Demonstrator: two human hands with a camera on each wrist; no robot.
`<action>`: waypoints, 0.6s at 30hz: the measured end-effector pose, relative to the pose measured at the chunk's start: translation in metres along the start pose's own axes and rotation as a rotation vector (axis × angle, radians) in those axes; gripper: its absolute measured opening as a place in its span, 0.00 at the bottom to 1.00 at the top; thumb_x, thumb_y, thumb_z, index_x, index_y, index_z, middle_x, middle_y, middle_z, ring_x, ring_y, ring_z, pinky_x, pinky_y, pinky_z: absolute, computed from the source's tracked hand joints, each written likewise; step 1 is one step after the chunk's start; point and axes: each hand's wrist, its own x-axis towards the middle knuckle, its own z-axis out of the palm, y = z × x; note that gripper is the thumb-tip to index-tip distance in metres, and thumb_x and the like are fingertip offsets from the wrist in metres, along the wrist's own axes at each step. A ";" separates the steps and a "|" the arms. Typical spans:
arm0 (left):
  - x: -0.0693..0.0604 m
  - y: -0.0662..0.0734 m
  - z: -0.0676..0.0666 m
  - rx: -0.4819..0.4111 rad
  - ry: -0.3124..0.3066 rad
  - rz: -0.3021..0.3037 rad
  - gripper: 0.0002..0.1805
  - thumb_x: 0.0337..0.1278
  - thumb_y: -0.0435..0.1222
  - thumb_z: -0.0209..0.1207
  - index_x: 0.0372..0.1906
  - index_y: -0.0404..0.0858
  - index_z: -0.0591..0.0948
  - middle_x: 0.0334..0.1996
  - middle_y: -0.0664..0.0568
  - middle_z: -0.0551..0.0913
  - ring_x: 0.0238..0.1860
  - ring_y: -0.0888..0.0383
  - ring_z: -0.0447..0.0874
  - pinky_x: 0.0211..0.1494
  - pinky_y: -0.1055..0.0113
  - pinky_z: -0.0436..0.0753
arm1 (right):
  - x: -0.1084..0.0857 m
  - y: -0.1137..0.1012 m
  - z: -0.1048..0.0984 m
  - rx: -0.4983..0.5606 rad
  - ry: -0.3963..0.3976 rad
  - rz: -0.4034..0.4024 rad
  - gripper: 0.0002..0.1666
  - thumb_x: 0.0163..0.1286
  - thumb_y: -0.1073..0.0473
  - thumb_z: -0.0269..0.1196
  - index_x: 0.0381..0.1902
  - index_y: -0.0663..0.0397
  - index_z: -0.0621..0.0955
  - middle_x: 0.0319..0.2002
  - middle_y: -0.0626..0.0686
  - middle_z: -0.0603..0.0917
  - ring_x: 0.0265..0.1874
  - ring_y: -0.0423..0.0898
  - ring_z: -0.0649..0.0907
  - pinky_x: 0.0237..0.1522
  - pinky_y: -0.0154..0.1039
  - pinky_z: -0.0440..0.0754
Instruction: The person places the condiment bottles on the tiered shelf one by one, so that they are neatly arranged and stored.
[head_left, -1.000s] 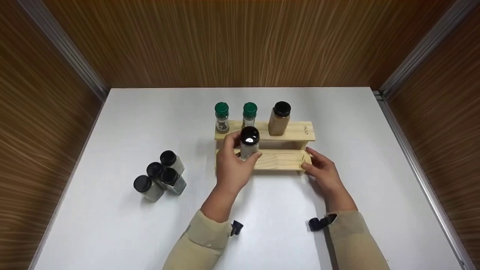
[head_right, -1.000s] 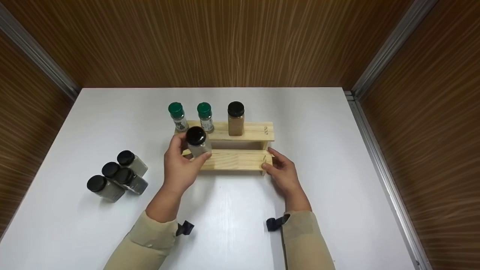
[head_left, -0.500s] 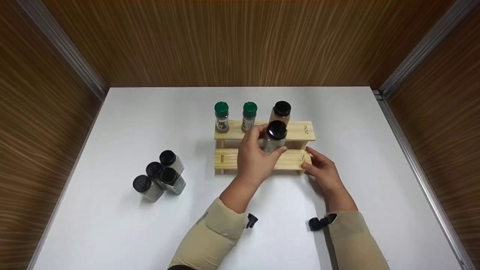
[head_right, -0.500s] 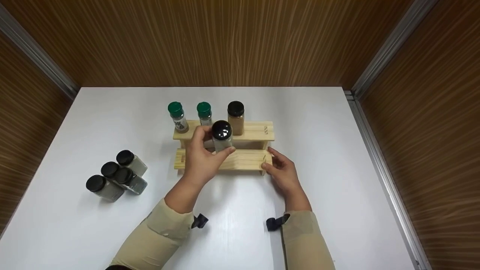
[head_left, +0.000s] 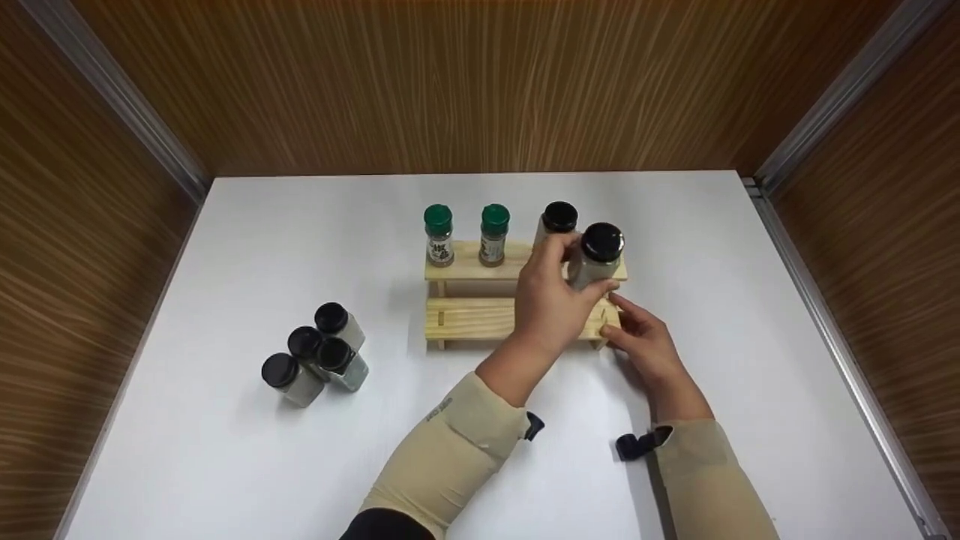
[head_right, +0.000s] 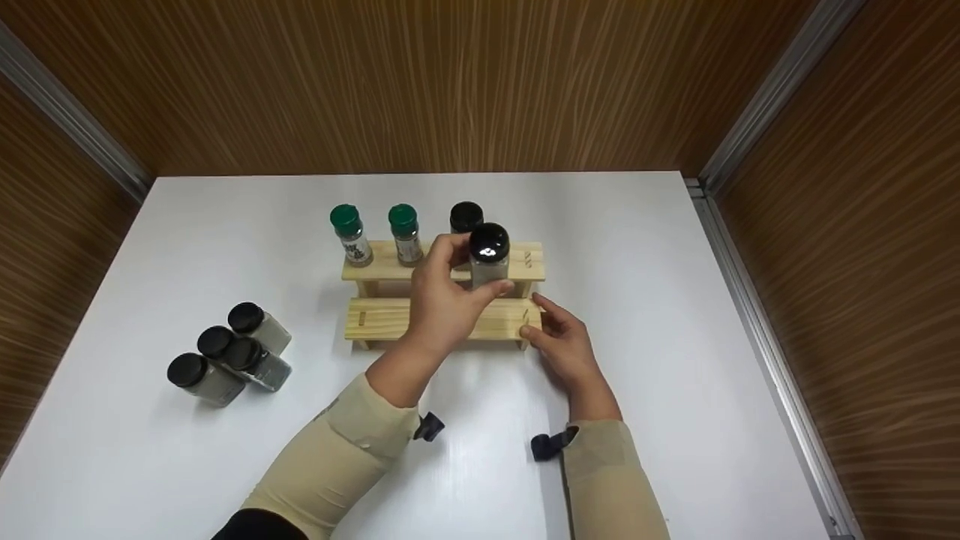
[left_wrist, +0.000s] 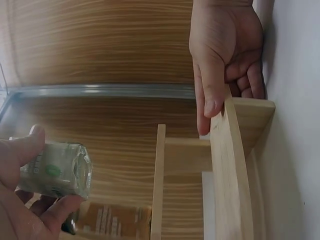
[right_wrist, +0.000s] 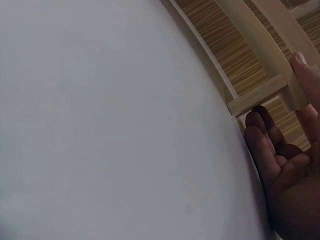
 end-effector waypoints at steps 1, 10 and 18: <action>0.001 0.000 0.004 0.002 -0.005 0.001 0.35 0.48 0.39 0.83 0.59 0.37 0.77 0.54 0.48 0.84 0.56 0.54 0.84 0.60 0.63 0.81 | 0.000 0.000 0.000 0.001 0.003 0.004 0.37 0.70 0.75 0.68 0.75 0.68 0.72 0.53 0.59 0.85 0.41 0.42 0.86 0.40 0.35 0.87; 0.004 -0.004 0.034 0.061 -0.043 -0.004 0.36 0.52 0.41 0.81 0.61 0.36 0.73 0.57 0.45 0.84 0.61 0.53 0.84 0.62 0.66 0.81 | 0.000 0.002 -0.001 -0.008 -0.013 0.025 0.39 0.70 0.73 0.70 0.76 0.69 0.70 0.51 0.54 0.85 0.44 0.42 0.86 0.43 0.35 0.87; 0.010 -0.007 0.052 0.107 -0.044 -0.035 0.34 0.53 0.42 0.80 0.60 0.36 0.75 0.57 0.46 0.84 0.61 0.53 0.84 0.63 0.67 0.80 | 0.000 0.001 0.000 -0.018 0.001 0.036 0.40 0.70 0.73 0.70 0.77 0.66 0.70 0.50 0.55 0.84 0.44 0.42 0.86 0.44 0.36 0.87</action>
